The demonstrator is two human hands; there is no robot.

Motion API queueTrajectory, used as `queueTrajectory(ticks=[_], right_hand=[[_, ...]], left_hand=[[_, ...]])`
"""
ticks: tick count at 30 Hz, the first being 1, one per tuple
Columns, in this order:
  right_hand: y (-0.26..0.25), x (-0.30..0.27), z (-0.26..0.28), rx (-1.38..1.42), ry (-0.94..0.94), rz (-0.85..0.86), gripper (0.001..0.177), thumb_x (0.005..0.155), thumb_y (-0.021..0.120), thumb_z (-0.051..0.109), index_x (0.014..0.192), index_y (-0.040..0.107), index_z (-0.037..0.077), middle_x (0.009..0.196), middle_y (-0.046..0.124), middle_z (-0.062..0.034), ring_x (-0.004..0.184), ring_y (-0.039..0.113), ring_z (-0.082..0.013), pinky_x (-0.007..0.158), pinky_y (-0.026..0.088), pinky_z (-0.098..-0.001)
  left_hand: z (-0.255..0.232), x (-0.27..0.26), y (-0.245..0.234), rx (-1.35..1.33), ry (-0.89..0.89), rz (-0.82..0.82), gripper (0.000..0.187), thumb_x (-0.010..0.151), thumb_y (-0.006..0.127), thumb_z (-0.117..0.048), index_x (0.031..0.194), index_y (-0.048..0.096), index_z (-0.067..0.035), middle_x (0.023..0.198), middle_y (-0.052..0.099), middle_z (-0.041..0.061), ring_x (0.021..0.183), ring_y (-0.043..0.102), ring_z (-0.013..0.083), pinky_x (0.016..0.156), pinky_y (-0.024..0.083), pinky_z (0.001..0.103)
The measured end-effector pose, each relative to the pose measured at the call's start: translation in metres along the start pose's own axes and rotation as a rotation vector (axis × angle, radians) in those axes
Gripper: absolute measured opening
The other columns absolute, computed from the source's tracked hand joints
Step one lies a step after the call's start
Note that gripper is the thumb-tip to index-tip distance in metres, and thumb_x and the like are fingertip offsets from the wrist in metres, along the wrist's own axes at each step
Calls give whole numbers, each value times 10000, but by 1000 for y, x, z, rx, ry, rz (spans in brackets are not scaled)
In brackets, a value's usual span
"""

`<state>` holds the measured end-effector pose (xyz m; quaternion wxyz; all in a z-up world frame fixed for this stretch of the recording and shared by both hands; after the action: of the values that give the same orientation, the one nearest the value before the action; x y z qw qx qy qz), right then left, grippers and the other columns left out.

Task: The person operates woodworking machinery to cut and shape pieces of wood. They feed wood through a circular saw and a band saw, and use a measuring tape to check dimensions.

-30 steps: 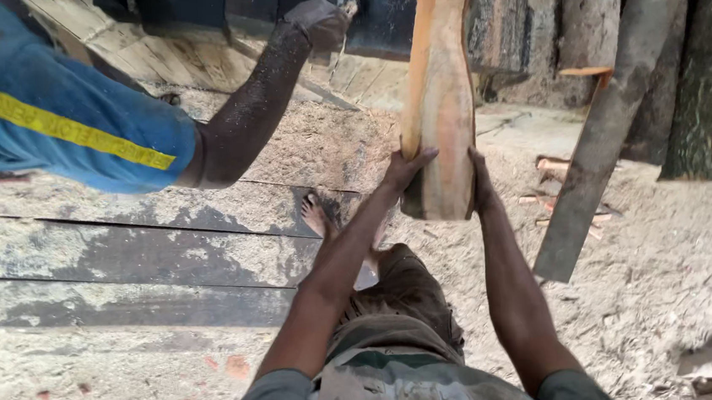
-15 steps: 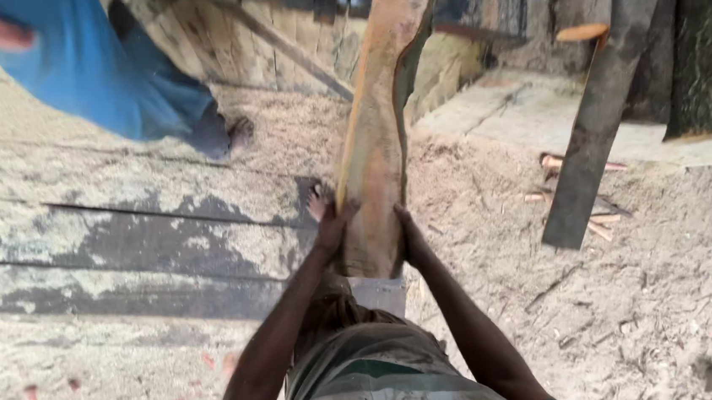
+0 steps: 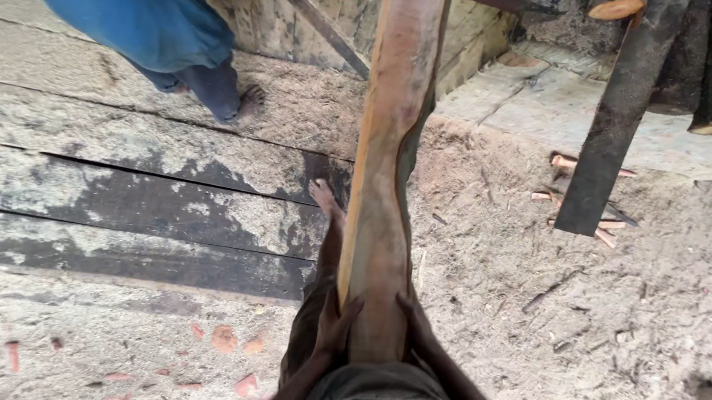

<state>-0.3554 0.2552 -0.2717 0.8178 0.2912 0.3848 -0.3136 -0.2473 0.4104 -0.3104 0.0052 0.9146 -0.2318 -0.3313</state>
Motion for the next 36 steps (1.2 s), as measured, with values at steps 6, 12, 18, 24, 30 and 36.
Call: queueTrajectory(ticks=[6, 12, 18, 24, 30, 36], right_hand=[[-2, -13, -9, 34, 92, -65, 822, 893, 640, 502, 1543, 390, 66, 1441, 563, -220, 1284, 588, -368, 1039, 522, -508], [14, 6, 21, 41, 112, -40, 803, 901, 600, 535, 1543, 393, 97, 1443, 568, -198, 1275, 593, -360, 1045, 515, -492], [9, 46, 40, 28, 87, 13, 842, 916, 587, 581, 1517, 410, 19, 1414, 573, -238, 1245, 601, -370, 1036, 519, -485], [-5, 100, 67, -101, 85, 7, 889, 903, 563, 636, 1523, 377, 26, 1413, 564, -240, 1254, 596, -360, 1036, 515, -473], [-3, 142, 111, -97, 96, -34, 914, 894, 571, 649, 1535, 372, 29, 1437, 558, -229, 1280, 574, -353, 1067, 486, -460], [25, 169, 168, -19, 123, -7, 900, 900, 571, 649, 1517, 413, 14, 1403, 589, -229, 1250, 588, -364, 1061, 488, -471]], left_hand=[[-3, -23, -1, -7, -79, 3, 667, 877, 755, -354, 1414, 550, -15, 1235, 704, 136, 1100, 647, 198, 906, 556, 348], [-33, 3, 3, 78, -83, -19, 737, 841, 756, -465, 1387, 579, -3, 1238, 723, 173, 1103, 694, 234, 913, 565, 357], [-59, 38, 9, 82, -127, -28, 833, 818, 745, -552, 1399, 551, 13, 1279, 698, 187, 1125, 696, 238, 950, 546, 362], [-85, 85, 19, 71, -109, -69, 832, 804, 763, -549, 1368, 576, 33, 1224, 725, 189, 1065, 714, 233, 918, 552, 359], [-125, 136, 34, -11, -130, -38, 798, 799, 776, -517, 1354, 578, 22, 1186, 731, 166, 1036, 709, 216, 895, 551, 354], [-159, 190, 47, 30, -70, -47, 803, 798, 799, -496, 1354, 571, 37, 1180, 730, 179, 1058, 703, 216, 918, 551, 360]])
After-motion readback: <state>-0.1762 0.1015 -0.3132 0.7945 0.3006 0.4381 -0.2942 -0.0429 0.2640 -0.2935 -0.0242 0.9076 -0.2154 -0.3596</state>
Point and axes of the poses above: each hand's wrist, its own x-axis towards the middle knuckle, its own y-axis out of the palm, z = x × y, the point moved 7 cm from there along x, towards the middle knuckle
